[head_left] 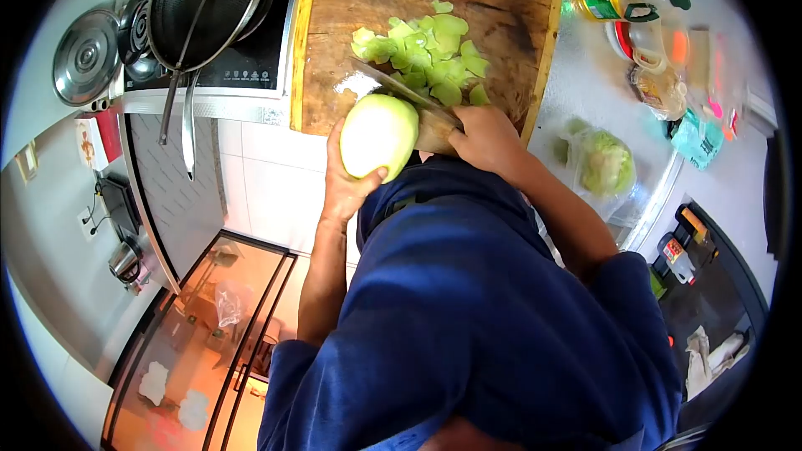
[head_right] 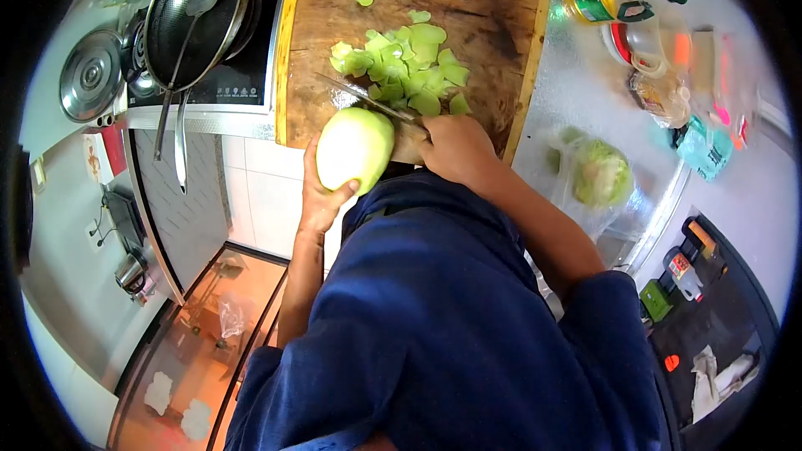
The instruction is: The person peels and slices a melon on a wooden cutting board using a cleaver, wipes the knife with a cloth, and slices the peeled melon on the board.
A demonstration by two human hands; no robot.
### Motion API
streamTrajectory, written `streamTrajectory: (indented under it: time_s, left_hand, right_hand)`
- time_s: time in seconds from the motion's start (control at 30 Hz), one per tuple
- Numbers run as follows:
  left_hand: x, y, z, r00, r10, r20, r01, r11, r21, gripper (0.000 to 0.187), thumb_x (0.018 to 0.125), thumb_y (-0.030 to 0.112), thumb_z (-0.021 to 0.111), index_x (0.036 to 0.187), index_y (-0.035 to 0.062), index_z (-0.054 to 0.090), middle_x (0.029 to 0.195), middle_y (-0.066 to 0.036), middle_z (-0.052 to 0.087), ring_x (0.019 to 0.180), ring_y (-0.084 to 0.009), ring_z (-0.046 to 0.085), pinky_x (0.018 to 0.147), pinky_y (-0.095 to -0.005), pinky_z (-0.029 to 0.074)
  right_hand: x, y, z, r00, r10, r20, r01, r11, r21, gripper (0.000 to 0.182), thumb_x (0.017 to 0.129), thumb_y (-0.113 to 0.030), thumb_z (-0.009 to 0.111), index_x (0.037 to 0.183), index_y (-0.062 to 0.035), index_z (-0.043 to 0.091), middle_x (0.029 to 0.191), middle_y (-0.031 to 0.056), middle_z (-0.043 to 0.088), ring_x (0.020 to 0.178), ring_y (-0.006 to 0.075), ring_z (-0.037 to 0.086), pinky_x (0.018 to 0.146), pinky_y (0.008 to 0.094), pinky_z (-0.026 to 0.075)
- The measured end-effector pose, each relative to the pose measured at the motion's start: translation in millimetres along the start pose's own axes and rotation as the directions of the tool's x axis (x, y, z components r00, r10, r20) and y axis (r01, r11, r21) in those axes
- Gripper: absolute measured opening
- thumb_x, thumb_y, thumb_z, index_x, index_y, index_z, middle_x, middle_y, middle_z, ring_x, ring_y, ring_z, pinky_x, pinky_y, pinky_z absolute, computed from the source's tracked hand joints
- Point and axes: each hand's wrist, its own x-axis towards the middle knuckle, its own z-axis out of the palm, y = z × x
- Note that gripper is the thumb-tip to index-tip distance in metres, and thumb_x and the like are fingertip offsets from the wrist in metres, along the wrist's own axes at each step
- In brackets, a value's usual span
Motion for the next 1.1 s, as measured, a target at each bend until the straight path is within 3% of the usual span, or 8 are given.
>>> streamTrajectory:
  time_s: [0.17, 0.27, 0.33, 0.4, 0.47, 0.53, 0.83, 1.1]
  left_hand:
    - [13, -8, -19, 0.99, -0.109, 0.089, 0.138, 0.877, -0.46, 0.102, 0.076, 0.006, 0.084, 0.162, 0.0062, 0.029, 0.15, -0.015, 0.05, 0.139, -0.0275, 0.049, 0.117, -0.0406, 0.041]
    - [25, -15, -32, 0.992, -0.084, 0.097, 0.119, 0.887, -0.445, 0.102, 0.076, 0.006, 0.084, 0.162, 0.0069, 0.029, 0.15, -0.015, 0.049, 0.139, -0.0274, 0.049, 0.117, -0.0403, 0.041]
    - [32, -3, -35, 0.998, -0.024, 0.057, 0.041, 0.944, -0.326, 0.106, 0.073, 0.009, 0.087, 0.162, 0.0066, 0.029, 0.149, -0.016, 0.05, 0.138, -0.0275, 0.05, 0.117, -0.0394, 0.042]
    - [39, 9, -38, 0.975, 0.211, 0.076, -0.223, 0.944, 0.243, 0.111, 0.069, 0.012, 0.091, 0.161, 0.0054, 0.028, 0.148, -0.016, 0.051, 0.137, -0.0281, 0.05, 0.116, -0.0384, 0.042]
    - [41, 6, -38, 0.98, 0.183, 0.076, -0.194, 0.961, 0.198, 0.115, 0.065, 0.014, 0.093, 0.16, 0.0041, 0.028, 0.148, -0.018, 0.049, 0.138, -0.029, 0.049, 0.117, -0.0388, 0.041]
    - [38, -4, -39, 0.964, 0.248, 0.095, -0.265, 0.877, 0.4, 0.117, 0.066, 0.018, 0.092, 0.161, 0.0038, 0.025, 0.154, -0.019, 0.044, 0.139, -0.0298, 0.048, 0.119, -0.0401, 0.04]
    - [30, 6, -25, 0.978, 0.207, -0.024, -0.179, 0.895, 0.41, 0.106, 0.071, 0.025, 0.094, 0.154, 0.0008, 0.032, 0.139, -0.021, 0.056, 0.13, -0.0307, 0.056, 0.111, -0.0402, 0.047]
    - [53, 6, -37, 0.984, 0.177, 0.028, -0.168, 0.855, 0.49, 0.101, 0.07, 0.03, 0.095, 0.149, -0.0013, 0.039, 0.136, -0.024, 0.057, 0.13, -0.0333, 0.056, 0.111, -0.0404, 0.046]
  right_hand:
    - [-2, 2, 11, 1.0, -0.002, -0.009, 0.003, 0.999, 0.049, 0.025, 0.084, -0.019, 0.063, 0.097, -0.0003, 0.072, 0.093, 0.0254, 0.072, 0.089, 0.0464, 0.069, 0.082, 0.055, 0.054]
    - [11, -3, 11, 0.999, -0.036, 0.009, 0.035, 0.997, 0.071, 0.026, 0.084, -0.019, 0.063, 0.1, -0.0005, 0.072, 0.096, 0.0269, 0.072, 0.092, 0.0466, 0.068, 0.084, 0.0552, 0.054]
    - [15, -3, 13, 0.995, -0.081, -0.059, 0.084, 0.995, 0.056, 0.029, 0.083, -0.022, 0.064, 0.1, 0.0007, 0.071, 0.091, 0.0283, 0.07, 0.088, 0.0477, 0.067, 0.081, 0.055, 0.052]
    - [16, -1, 10, 0.993, -0.083, -0.079, 0.088, 0.994, 0.061, 0.029, 0.083, -0.022, 0.064, 0.101, -0.0001, 0.071, 0.092, 0.0282, 0.07, 0.089, 0.0476, 0.067, 0.081, 0.0547, 0.053]
    - [16, 1, 7, 0.992, -0.088, -0.091, 0.095, 0.993, 0.066, 0.03, 0.083, -0.022, 0.064, 0.103, -0.0009, 0.072, 0.093, 0.0282, 0.07, 0.089, 0.0476, 0.067, 0.081, 0.0544, 0.053]
    - [7, 6, 2, 0.998, -0.035, -0.053, 0.04, 0.995, 0.092, 0.029, 0.083, -0.02, 0.065, 0.103, -0.0001, 0.072, 0.097, 0.028, 0.071, 0.093, 0.0457, 0.069, 0.083, 0.054, 0.054]
    - [-38, 24, 24, 0.892, -0.318, -0.322, 0.314, 0.947, -0.064, 0.047, 0.083, -0.017, 0.073, 0.127, -0.0056, 0.068, 0.099, 0.0186, 0.072, 0.086, 0.0381, 0.071, 0.076, 0.0482, 0.056]
    - [-39, 9, 27, 0.909, -0.323, -0.262, 0.261, 0.933, -0.246, 0.061, 0.077, -0.016, 0.078, 0.135, -0.0083, 0.065, 0.097, 0.0127, 0.068, 0.084, 0.0313, 0.069, 0.072, 0.0426, 0.056]
